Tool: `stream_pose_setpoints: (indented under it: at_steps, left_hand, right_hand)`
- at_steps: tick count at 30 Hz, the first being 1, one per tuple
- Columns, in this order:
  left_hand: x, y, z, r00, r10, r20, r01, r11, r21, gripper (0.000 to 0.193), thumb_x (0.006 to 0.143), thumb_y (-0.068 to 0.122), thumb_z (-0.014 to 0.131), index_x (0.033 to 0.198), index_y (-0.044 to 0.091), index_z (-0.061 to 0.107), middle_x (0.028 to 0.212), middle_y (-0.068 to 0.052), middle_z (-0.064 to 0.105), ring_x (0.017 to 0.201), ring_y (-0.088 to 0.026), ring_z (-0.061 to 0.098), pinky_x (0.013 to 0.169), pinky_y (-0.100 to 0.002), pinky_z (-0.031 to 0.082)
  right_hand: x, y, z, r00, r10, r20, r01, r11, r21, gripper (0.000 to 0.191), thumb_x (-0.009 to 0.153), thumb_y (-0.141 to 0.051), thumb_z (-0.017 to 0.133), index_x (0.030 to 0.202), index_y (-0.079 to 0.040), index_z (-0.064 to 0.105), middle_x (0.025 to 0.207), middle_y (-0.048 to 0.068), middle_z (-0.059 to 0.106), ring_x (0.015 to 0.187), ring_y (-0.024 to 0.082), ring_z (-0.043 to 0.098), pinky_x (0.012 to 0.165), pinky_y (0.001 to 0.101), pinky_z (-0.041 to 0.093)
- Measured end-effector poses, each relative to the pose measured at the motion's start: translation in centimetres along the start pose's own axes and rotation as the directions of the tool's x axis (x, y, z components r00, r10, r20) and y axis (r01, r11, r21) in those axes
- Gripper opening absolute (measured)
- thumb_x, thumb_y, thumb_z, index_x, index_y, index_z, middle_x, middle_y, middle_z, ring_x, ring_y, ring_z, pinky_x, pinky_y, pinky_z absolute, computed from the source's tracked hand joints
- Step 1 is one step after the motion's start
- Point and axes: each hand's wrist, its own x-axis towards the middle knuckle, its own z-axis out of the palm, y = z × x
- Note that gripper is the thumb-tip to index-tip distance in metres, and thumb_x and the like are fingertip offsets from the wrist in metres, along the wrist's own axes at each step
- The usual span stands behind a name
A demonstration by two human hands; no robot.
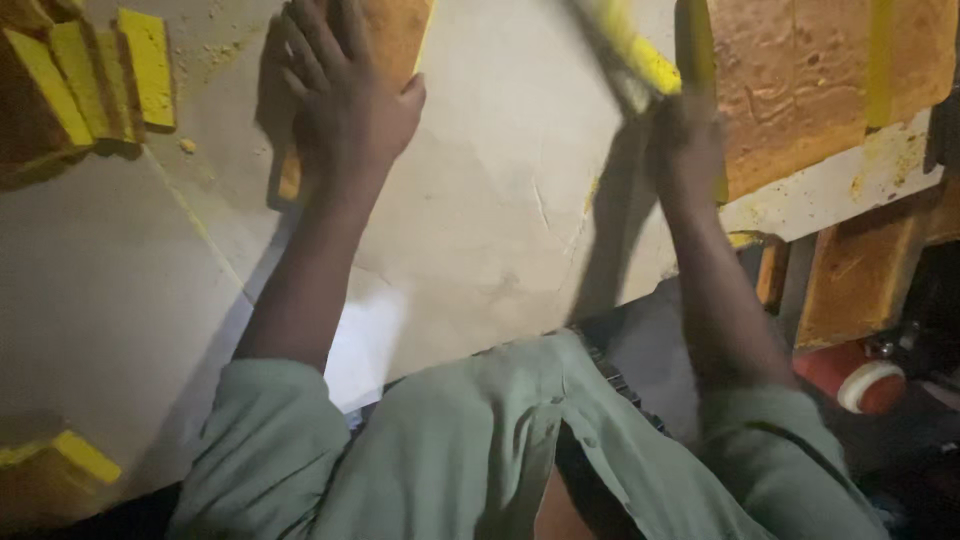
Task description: The person places a yellow slab block on the tiled table and slices it into strips with a long knife, steadying the block with the free hand. They cut through several blocks one after another, moving finished strips aside and reaching for the next block.
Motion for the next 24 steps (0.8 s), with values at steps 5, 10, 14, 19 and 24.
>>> stream_pose_setpoints:
  at_steps: [5,10,14,19,24]
  left_hand:
    - [0.4,1.5,-0.8,0.980,-0.145,0.139,0.141,0.989,0.042,0.101,0.086,0.040,0.080,0.162,0.006,0.021,0.156,-0.032,0.034,0.144,-0.051,0.040,0.117,-0.063,0.035]
    - [-6.3,6.4,-0.2,0.990,0.081,0.111,-0.083,0.997,0.009,0.117,0.070,0.039,0.085,0.160,0.010,0.017,0.154,-0.029,0.034,0.138,-0.049,0.038,0.107,-0.066,0.032]
    - [-16.5,15.4,2.1,0.914,0.357,0.193,-0.347,0.934,-0.085,0.109,0.079,0.052,0.082,0.161,0.007,0.025,0.156,-0.025,0.038,0.139,-0.043,0.039,0.108,-0.062,0.031]
    - [-24.9,22.4,3.4,0.875,0.429,0.222,-0.415,0.903,-0.110,0.113,0.070,0.039,0.083,0.164,0.007,0.029,0.154,-0.020,0.044,0.138,-0.037,0.043,0.112,-0.056,0.033]
    - [-26.5,23.0,2.5,0.885,0.431,0.177,-0.396,0.896,-0.203,0.114,0.068,0.038,0.084,0.164,0.012,0.029,0.157,-0.018,0.043,0.143,-0.038,0.041,0.118,-0.059,0.029]
  right_hand:
    - [1.8,-1.7,-3.1,0.966,0.229,-0.118,-0.054,0.628,0.776,0.015,0.113,-0.022,0.055,0.114,-0.007,0.054,0.089,0.004,0.055,0.073,0.016,0.059,0.064,0.0391,0.054]
    - [-6.7,0.3,-4.6,0.986,0.158,-0.048,-0.047,0.550,0.834,0.026,0.107,-0.009,0.068,0.125,-0.003,0.051,0.094,0.003,0.054,0.080,0.014,0.052,0.068,0.0317,0.047]
    - [-13.6,5.8,-3.5,0.993,-0.009,0.120,-0.077,0.717,0.693,0.038,0.098,-0.006,0.074,0.130,-0.005,0.053,0.090,0.006,0.057,0.077,0.014,0.057,0.065,0.0313,0.050]
    - [-21.1,11.6,-1.7,0.935,-0.079,0.347,-0.151,0.795,0.588,0.038,0.098,-0.013,0.076,0.131,-0.008,0.056,0.093,0.008,0.071,0.083,0.015,0.069,0.073,0.0329,0.054]
    - [-28.8,15.1,-0.5,0.887,-0.107,0.449,-0.248,0.710,0.659,0.038,0.092,-0.010,0.075,0.125,-0.008,0.057,0.093,0.016,0.068,0.084,0.028,0.069,0.075,0.0408,0.057]
